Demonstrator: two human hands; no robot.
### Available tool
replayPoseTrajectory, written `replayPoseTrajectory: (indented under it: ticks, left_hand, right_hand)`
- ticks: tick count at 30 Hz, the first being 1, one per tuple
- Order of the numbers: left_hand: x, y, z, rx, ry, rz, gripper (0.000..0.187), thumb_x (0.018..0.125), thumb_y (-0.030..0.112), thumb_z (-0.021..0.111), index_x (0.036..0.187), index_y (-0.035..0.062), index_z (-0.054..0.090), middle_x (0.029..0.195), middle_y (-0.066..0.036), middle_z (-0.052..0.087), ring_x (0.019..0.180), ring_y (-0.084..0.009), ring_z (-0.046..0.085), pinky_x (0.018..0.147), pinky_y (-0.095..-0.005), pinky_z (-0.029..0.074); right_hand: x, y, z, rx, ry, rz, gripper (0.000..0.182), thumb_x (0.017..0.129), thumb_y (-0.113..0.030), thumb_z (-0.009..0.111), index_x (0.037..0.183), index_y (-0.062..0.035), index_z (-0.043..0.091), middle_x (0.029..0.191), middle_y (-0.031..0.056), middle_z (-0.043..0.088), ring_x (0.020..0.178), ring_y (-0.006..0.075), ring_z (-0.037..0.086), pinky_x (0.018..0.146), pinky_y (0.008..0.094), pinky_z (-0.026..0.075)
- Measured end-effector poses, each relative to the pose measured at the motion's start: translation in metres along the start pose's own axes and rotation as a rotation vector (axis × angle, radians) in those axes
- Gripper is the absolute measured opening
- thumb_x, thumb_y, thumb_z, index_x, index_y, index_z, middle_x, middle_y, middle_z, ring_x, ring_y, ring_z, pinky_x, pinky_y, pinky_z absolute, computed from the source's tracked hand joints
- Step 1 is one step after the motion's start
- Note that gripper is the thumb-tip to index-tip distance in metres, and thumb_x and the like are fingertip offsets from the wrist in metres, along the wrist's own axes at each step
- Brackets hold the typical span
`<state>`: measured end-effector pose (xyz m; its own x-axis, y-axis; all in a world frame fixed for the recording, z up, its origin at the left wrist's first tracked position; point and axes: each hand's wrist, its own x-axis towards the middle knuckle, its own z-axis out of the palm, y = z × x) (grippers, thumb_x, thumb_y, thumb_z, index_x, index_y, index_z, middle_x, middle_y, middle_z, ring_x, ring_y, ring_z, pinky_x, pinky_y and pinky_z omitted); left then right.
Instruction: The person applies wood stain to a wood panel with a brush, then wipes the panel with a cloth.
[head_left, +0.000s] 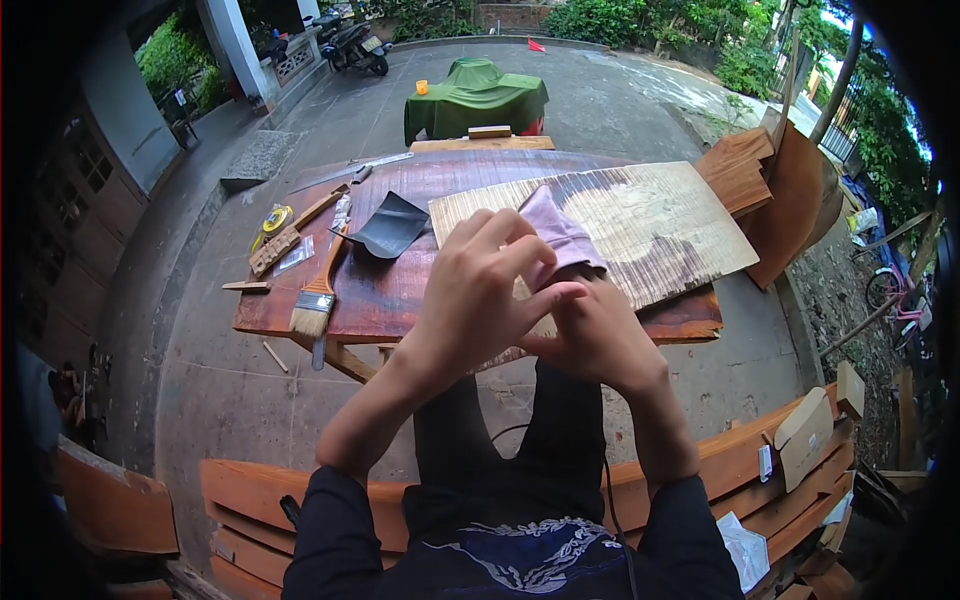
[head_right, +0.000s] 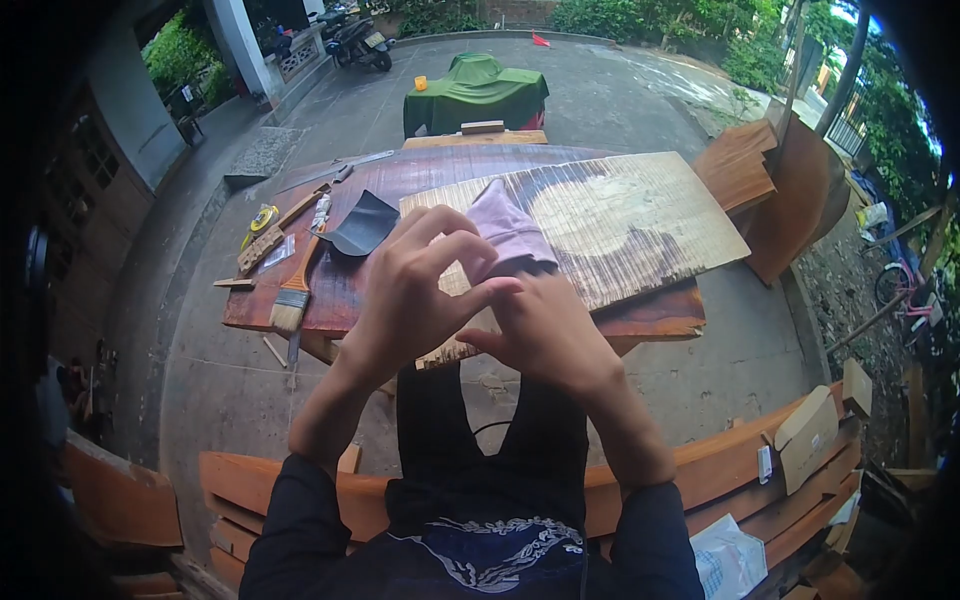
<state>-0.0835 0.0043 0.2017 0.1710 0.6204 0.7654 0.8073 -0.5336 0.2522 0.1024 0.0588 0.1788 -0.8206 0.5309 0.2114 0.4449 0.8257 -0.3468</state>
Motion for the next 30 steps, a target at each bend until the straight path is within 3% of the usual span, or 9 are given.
replayPoseTrajectory:
  ticks: [1,3,8,12,14,17,22,25,30]
  left_hand:
    - [-0.002,-0.001,0.003,-0.007,-0.052,-0.012,0.022,0.083,0.017,0.09,0.092,0.004,0.075,0.094,-0.009,0.07,0.088,-0.0273,0.071,0.077,-0.0398,0.056]
    - [-0.001,0.002,0.003,0.015,-0.091,-0.031,0.016,0.086,0.017,0.087,0.089,0.0048,0.077,0.084,-0.008,0.069,0.077,-0.0262,0.07,0.072,-0.0401,0.056]
    - [0.002,-0.011,0.0,0.157,-0.227,-0.015,0.013,0.09,0.014,0.079,0.086,0.0033,0.073,0.084,-0.01,0.068,0.078,-0.0309,0.071,0.07,-0.0437,0.055]
    - [-0.001,-0.006,0.006,0.02,-0.203,0.027,0.011,0.091,0.01,0.074,0.085,0.0019,0.069,0.083,-0.011,0.065,0.076,-0.0319,0.069,0.069,-0.0451,0.054]
    - [-0.005,0.005,0.007,0.069,-0.233,0.117,0.01,0.09,0.008,0.074,0.086,0.0017,0.067,0.084,-0.011,0.064,0.075,-0.031,0.068,0.069,-0.0432,0.054]
    - [-0.016,0.022,0.01,0.147,-0.232,0.208,0.009,0.089,0.006,0.073,0.087,0.002,0.064,0.084,-0.01,0.061,0.073,-0.0289,0.066,0.068,-0.0403,0.054]
    - [-0.019,0.023,0.013,0.034,-0.101,0.183,0.015,0.086,0.004,0.077,0.087,0.0043,0.062,0.081,-0.006,0.058,0.068,-0.0222,0.065,0.062,-0.0372,0.053]
    - [-0.02,0.021,0.015,-0.032,-0.029,0.108,0.023,0.093,0.016,0.077,0.084,0.0056,0.058,0.082,-0.007,0.056,0.069,-0.0231,0.064,0.059,-0.0376,0.052]
    - [-0.02,0.006,0.01,-0.003,0.06,0.109,0.032,0.092,0.03,0.083,0.089,0.0053,0.063,0.086,-0.009,0.06,0.073,-0.024,0.066,0.06,-0.0375,0.053]
  right_hand:
    - [0.002,0.0,0.004,-0.088,0.017,-0.009,0.05,0.091,-0.037,0.083,0.114,0.0039,0.067,0.095,0.0183,0.074,0.083,0.0366,0.075,0.075,0.0465,0.059]
    - [0.006,0.0,0.009,-0.103,0.101,-0.054,0.046,0.087,-0.035,0.085,0.107,0.0028,0.067,0.095,0.0201,0.073,0.086,0.0386,0.074,0.075,0.0479,0.058]
    - [0.009,0.0,0.023,-0.086,0.141,-0.108,0.043,0.088,-0.031,0.083,0.101,0.0058,0.067,0.096,0.023,0.072,0.087,0.0413,0.072,0.075,0.0473,0.058]
    - [0.017,-0.008,0.021,-0.043,-0.068,0.024,0.039,0.095,-0.027,0.076,0.118,0.0021,0.067,0.113,0.0217,0.072,0.108,0.0368,0.073,0.091,0.0457,0.059]
    - [0.016,0.001,0.035,-0.032,0.144,-0.063,0.038,0.095,-0.023,0.073,0.124,0.0003,0.066,0.12,0.022,0.07,0.117,0.0382,0.069,0.099,0.0469,0.056]
    - [0.011,0.007,0.045,0.018,0.298,-0.121,0.04,0.094,-0.018,0.071,0.13,-0.0016,0.064,0.126,0.0216,0.068,0.126,0.04,0.065,0.109,0.0477,0.052]
    - [0.01,0.013,0.039,0.117,0.362,-0.093,0.043,0.09,-0.018,0.074,0.129,-0.0031,0.063,0.126,0.0207,0.066,0.126,0.0418,0.063,0.106,0.0485,0.052]
    - [0.009,0.016,0.036,0.121,0.402,-0.08,0.048,0.089,-0.02,0.078,0.13,-0.0016,0.062,0.128,0.0216,0.065,0.124,0.0438,0.063,0.103,0.0492,0.052]
    - [0.011,0.007,0.022,0.103,0.387,-0.004,0.079,0.088,-0.019,0.08,0.156,-0.0013,0.045,0.154,0.0268,0.05,0.144,0.0458,0.05,0.117,0.0487,0.045]
